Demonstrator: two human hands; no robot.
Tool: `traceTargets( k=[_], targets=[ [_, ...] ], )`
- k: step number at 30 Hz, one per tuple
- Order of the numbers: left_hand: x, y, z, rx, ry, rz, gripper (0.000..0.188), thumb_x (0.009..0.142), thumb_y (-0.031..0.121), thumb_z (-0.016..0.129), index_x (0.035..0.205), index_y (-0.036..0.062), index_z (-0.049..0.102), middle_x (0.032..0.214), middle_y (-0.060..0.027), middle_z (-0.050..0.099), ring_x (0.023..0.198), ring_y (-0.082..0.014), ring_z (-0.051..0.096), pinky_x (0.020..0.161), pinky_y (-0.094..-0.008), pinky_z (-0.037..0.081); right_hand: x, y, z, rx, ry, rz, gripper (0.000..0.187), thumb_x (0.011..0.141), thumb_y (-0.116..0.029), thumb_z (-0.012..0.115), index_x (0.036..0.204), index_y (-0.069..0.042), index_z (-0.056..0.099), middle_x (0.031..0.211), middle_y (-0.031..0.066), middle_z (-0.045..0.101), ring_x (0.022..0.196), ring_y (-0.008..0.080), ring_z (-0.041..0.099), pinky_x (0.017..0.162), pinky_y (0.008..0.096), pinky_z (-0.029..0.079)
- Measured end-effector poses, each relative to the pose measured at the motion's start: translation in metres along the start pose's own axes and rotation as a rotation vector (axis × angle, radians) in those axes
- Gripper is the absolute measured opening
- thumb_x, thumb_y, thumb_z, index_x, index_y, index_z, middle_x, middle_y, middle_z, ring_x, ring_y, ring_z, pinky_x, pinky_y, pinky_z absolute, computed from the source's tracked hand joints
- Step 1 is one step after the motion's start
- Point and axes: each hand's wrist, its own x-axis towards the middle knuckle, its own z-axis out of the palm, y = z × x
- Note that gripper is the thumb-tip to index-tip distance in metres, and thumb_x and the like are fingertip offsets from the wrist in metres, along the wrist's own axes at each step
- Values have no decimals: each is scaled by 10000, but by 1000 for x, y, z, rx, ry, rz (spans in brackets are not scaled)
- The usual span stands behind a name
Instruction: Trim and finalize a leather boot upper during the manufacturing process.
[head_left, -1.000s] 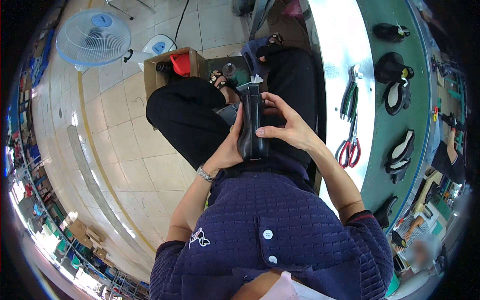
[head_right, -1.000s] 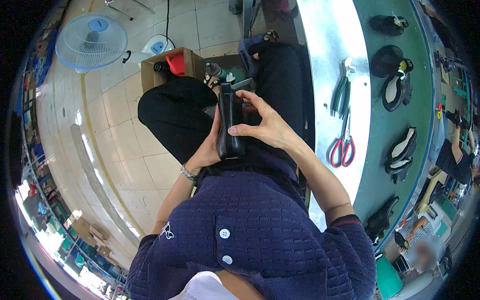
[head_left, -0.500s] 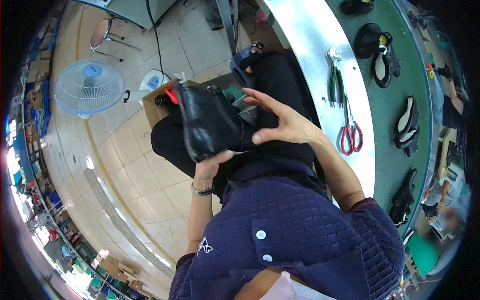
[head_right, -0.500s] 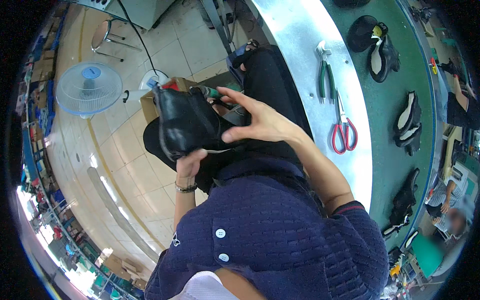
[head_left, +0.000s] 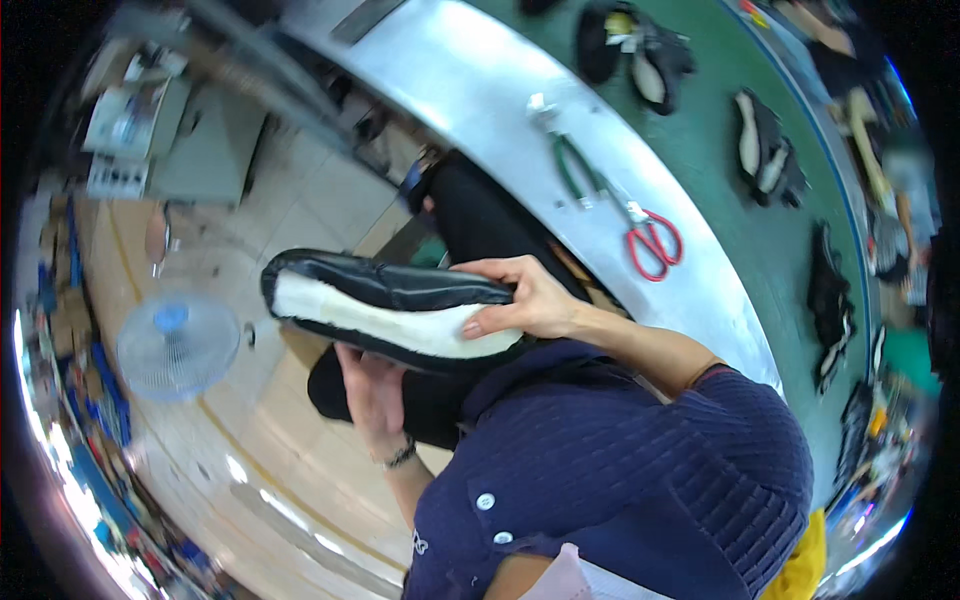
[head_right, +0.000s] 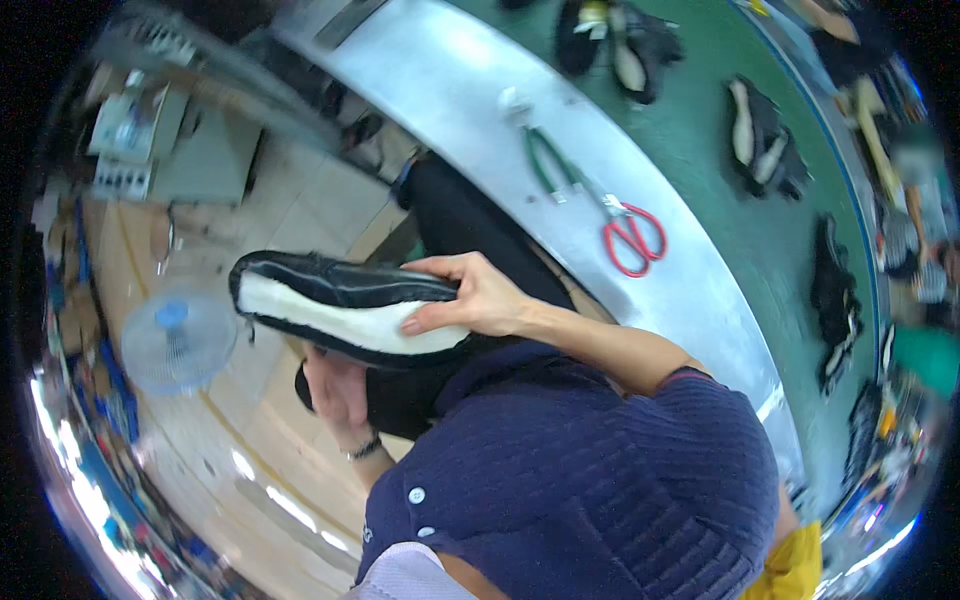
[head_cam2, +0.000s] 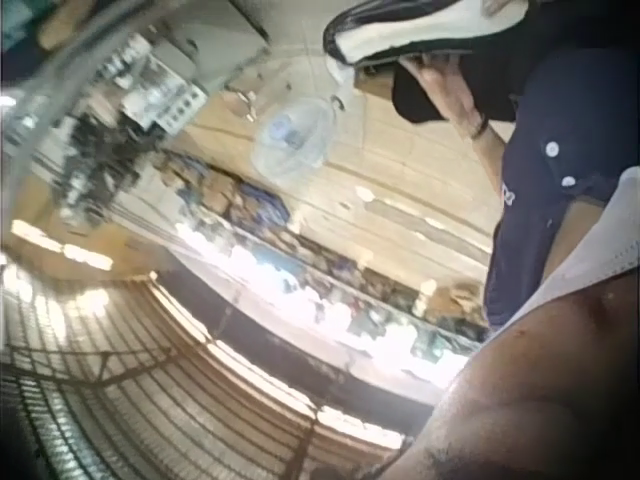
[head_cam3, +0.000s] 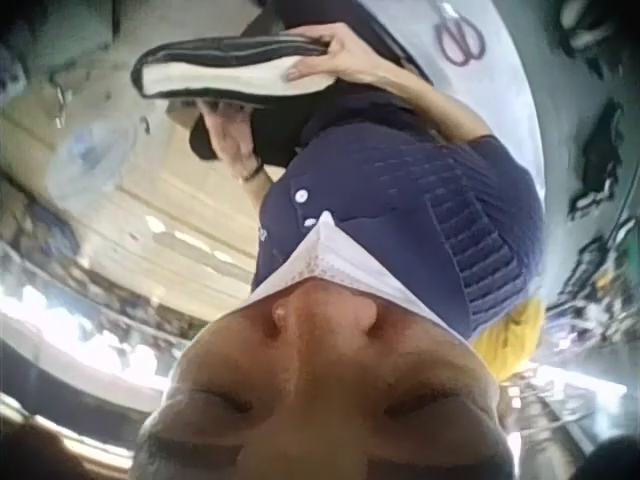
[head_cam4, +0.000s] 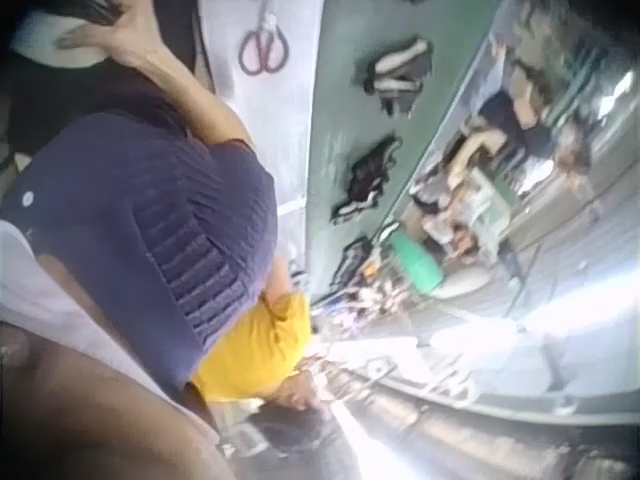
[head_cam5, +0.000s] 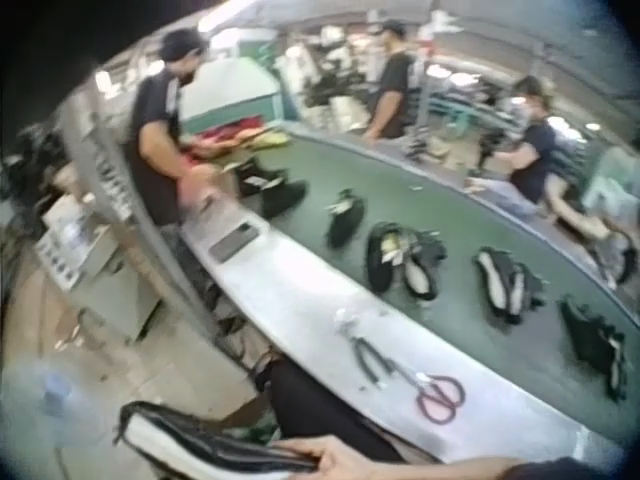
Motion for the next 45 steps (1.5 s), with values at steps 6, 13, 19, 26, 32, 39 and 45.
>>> traceTargets(
  k=[6, 13, 19, 26, 32, 39, 45],
  targets=[
    [8, 14, 14, 257, -176, 43, 822, 914, 428, 588, 1495, -8, 203, 1374, -248, 453, 1186, -374, 541, 963, -446, 475, -23, -24, -44, 231, 327, -127, 432, 769, -134, 766, 1152, 22, 640, 986, 56, 688, 827, 93, 620, 781, 230, 488],
    [15, 9, 8, 288, -142, -73, 571, 975, 271, 532, 1437, -15, 356, 1337, -219, 511, 1167, -322, 572, 948, -396, 499, -59, -90, -127, -269, 1201, -726, 670, 752, -145, 783, 1289, 136, 498, 1089, 142, 671, 927, 182, 649, 883, 275, 484],
    [26, 5, 15, 306, -158, -106, 510, 996, 223, 500, 1420, -25, 363, 1340, -222, 504, 1166, -327, 569, 944, -402, 504, -69, -85, -274, -900, 1711, -667, 648, 752, -301, 778, 1254, 53, 570, 1111, 169, 678, 961, 258, 663, 889, 332, 487],
    [34, 4, 27, 339, -122, -140, 464, 983, 209, 543, 1376, -14, 439, 1300, -189, 544, 1131, -286, 597, 918, -363, 513, -57, 16, -339, -686, 1805, 74, 682, 655, -432, 752, 1187, -25, 620, 1078, 231, 668, 1008, 363, 644, 895, 418, 479],
    [38, 0, 38, 381, -143, -183, 460, 980, 201, 548, 1371, -16, 443, 1296, -190, 546, 1128, -285, 599, 926, -364, 512, -62, -7, -360, -147, 1481, -29, 643, 641, -412, 789, 1079, 41, 659, 1012, 164, 679, 914, 249, 641, 819, 338, 472],
    [39, -2, 42, 387, -126, -183, 445, 981, 181, 542, 1367, -19, 445, 1302, -192, 543, 1123, -281, 602, 928, -358, 512, -53, 13, -372, -456, 1636, 14, 650, 659, -502, 761, 1025, 29, 681, 955, 219, 695, 941, 328, 668, 834, 394, 489],
    [32, -5, 35, 430, -116, -179, 436, 987, 175, 520, 1371, -13, 436, 1299, -198, 544, 1128, -294, 599, 923, -371, 522, -34, 9, -355, -763, 1865, 65, 646, 683, -526, 715, 1038, 12, 682, 917, 252, 685, 906, 381, 662, 821, 430, 485]
  ],
)
